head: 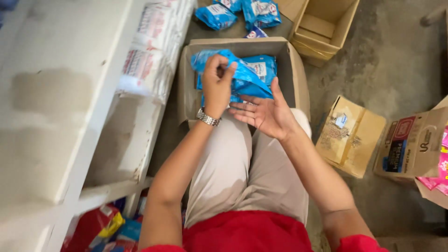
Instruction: Organizing and packing milk powder packets into boxes and onto shelves in a grocery store backroom or warehouse.
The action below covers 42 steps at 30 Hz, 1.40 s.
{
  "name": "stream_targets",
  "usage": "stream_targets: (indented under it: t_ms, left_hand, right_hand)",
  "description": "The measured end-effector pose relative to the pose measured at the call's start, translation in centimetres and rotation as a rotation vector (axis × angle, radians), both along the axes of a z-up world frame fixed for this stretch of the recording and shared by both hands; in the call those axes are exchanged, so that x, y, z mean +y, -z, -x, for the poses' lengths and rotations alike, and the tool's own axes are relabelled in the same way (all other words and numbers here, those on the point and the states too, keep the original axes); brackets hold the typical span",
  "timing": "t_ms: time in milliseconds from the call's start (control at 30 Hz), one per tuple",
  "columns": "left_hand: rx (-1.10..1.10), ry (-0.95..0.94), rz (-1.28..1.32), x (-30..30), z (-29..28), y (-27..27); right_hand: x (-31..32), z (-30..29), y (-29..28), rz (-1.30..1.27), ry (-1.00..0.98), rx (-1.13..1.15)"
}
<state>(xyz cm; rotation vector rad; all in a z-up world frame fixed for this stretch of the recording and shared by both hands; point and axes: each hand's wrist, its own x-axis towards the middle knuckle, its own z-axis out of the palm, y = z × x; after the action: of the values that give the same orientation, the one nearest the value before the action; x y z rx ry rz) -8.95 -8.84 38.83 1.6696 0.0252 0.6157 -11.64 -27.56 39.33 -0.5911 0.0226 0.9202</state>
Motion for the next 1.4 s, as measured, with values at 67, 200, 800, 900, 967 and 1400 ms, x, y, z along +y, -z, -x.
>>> stream_targets:
  t_ms: [67,200,800,900,967,1400]
  left_hand:
    - [-0.063,0.008,-0.063,-0.9,3.5,-2.9]
    - [-0.168,0.079,-0.228,-3.8,10.7,-5.6]
    - [0.357,0.114,0.185,9.2,-1.5,18.4]
    - [0.587,0.386,0.657,10.4,-3.6,24.9]
    - [0.590,0.354,0.494,10.9,-3.9,28.8]
    - [0.817,-0.015,0.024,10.3,-2.7,41.6]
  right_hand:
    - [0.6,1.4,1.1,0.009,0.054,0.112]
    - [0.3,1.9,2.7,0.024,0.302,0.089]
    - [-2.1,-8.0,10.6,0.176,0.372,-0.182]
    - [-1.2,-11.5,16.6,0.318,0.221,-0.115]
    - [0.8,-12.7,19.6,0.425,0.215,-0.093]
    - [4.8,-14.2,37.6,0.899,0.026,-0.034]
